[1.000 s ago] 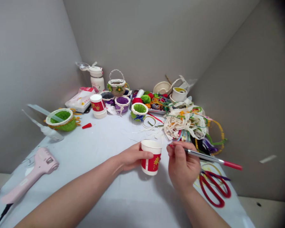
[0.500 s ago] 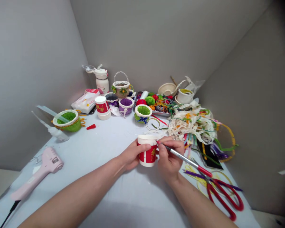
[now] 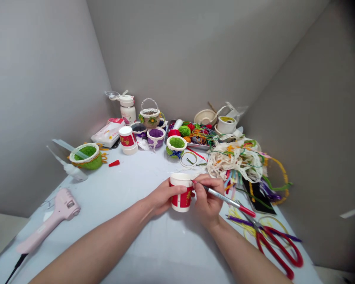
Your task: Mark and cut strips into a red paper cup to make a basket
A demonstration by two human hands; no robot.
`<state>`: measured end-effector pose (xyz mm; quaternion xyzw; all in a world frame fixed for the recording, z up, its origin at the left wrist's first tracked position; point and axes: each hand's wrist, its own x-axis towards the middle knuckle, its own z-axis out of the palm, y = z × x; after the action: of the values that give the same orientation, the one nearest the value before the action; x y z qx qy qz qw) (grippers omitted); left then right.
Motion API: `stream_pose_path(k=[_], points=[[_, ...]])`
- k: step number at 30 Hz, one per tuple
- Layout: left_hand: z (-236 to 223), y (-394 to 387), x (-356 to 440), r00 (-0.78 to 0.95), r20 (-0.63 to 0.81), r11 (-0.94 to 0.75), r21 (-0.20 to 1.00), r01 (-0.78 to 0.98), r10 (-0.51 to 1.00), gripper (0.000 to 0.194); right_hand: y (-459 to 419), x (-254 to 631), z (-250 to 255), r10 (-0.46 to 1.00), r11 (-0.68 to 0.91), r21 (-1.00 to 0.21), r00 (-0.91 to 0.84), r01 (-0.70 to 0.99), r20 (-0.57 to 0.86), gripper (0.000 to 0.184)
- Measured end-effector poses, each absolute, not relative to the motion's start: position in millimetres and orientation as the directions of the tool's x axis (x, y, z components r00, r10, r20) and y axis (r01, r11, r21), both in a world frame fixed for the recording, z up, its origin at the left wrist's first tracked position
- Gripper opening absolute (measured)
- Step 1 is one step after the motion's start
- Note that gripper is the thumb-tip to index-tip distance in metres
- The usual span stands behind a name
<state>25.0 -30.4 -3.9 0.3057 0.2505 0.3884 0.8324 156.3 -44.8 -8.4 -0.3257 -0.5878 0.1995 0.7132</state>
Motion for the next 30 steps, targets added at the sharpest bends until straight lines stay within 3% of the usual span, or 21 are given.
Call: stream_pose_path(k=[30], points=[[-8.4,-28.2,22.8,0.620,-0.144,0.516,0.713,-0.475,0.771,0.046,-43.7,158.2,-13.6,0.679,0.705,-0.703,0.201,0.087,0.706,0.010]])
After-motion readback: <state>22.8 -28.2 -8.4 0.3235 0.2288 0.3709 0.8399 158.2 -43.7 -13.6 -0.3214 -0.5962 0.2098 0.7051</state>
